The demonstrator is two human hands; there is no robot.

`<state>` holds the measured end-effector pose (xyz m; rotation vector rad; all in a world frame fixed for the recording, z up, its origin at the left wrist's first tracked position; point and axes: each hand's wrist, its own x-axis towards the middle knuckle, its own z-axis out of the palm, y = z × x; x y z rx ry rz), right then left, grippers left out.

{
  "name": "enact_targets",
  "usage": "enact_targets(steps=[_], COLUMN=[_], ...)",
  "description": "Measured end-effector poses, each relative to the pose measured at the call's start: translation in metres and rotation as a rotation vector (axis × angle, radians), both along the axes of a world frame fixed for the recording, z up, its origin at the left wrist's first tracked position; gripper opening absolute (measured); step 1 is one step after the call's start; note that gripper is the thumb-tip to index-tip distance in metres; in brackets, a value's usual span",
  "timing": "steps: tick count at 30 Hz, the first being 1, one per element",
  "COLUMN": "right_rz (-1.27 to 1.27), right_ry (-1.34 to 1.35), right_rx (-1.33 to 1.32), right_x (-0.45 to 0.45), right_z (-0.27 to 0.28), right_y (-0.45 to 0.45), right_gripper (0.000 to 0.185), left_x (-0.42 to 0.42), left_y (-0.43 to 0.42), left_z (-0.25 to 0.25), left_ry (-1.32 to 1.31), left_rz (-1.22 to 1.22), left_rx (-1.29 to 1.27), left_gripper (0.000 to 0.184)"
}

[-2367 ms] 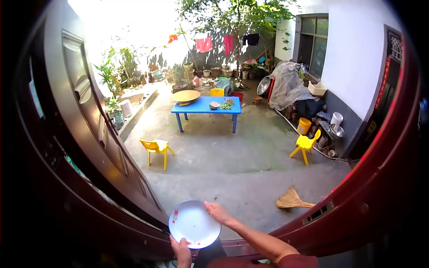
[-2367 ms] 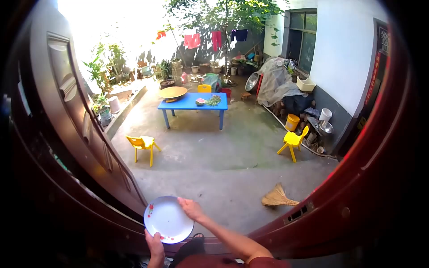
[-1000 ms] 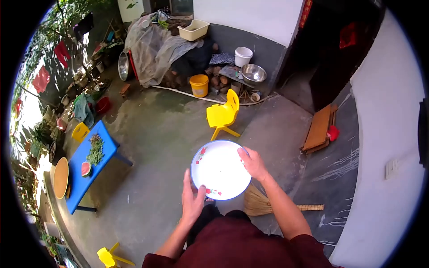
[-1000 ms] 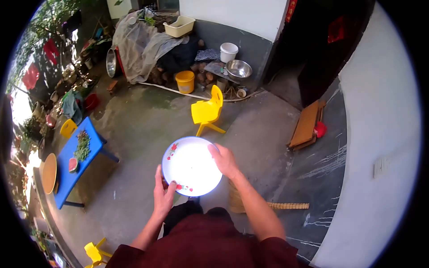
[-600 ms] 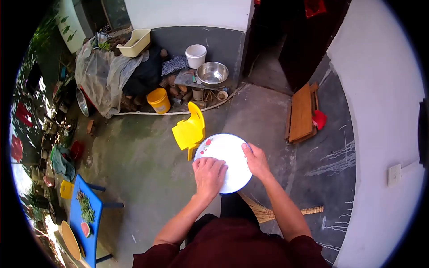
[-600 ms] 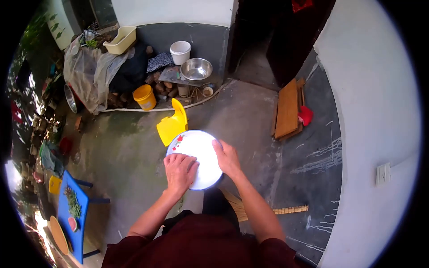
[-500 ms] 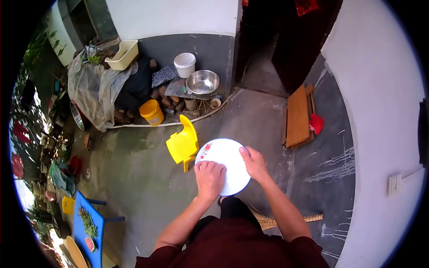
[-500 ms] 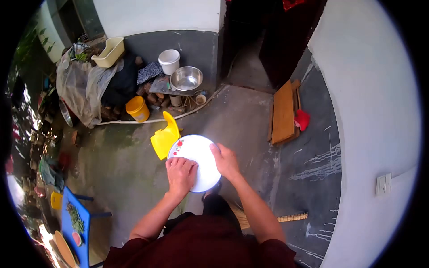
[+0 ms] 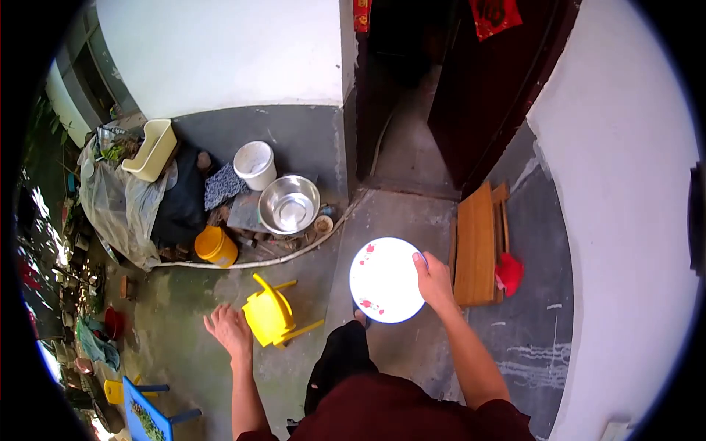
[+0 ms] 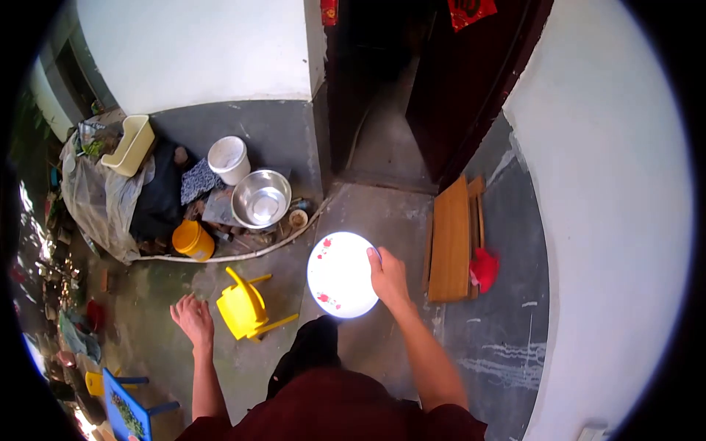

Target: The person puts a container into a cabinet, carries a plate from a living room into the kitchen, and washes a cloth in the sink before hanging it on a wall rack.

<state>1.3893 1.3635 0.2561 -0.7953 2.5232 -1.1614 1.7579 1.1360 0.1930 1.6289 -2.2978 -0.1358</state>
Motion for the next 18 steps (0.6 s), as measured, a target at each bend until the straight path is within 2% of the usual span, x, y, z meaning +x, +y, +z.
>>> enact_targets(steps=[3, 4, 6, 7, 10, 12, 14, 15, 18], right_rz=[-0.018, -0.019, -0.057, -0.086, -0.211, -0.322, -0.417, -0.457, -0.484], right_ry=[0.160, 0.197, 0.273, 0.307, 0.379, 0.442, 0.463, 0.482, 0.403], right_rx=[0.177, 0.223, 0.284, 0.306, 0.420, 0.514, 0.496, 0.493, 0.201], right_x=[-0.089, -0.122, -0.193, -0.231, -0.338, -0.394, -0.456, -0.489, -0.591], right_z=[-0.016, -0.016, -0.014, -0.020, -0.012, 0.001, -0.006, -0.012, -0.041], right_y=[-0.038, -0.051, -0.076, -0.084, -0.096, -0.096, -0.092, -0.089, -0.090], right_gripper=[0.039, 0.039, 0.039, 0.039, 0.034, 0.031, 0.033, 0.034, 0.036], left_x=[-0.073, -0.110, -0.180, -0.213, -0.337, -0.422, -0.504, -0.541, -0.656], left_y=[-0.026, -0.035, -0.061, -0.080, -0.106, -0.112, -0.115, -0.118, -0.134], left_z=[-0.035, -0.040, -0.049, -0.057, -0.036, -0.020, 0.003, 0.011, 0.010], left_ry=[-0.007, 0.008, 0.011, 0.044, 0.160, 0.115, 0.269, 0.258, 0.252], left_rz=[0.003, -0.001, -0.023, -0.094, -0.322, -0.429, -0.593, -0.686, -0.860], left_rx=[-0.091, -0.161, 0.006, 0.123, 0.189, 0.161, 0.096, 0.092, 0.154], left_gripper=[0.019, 0.027, 0.035, 0.033, 0.028, 0.025, 0.019, 0.019, 0.022])
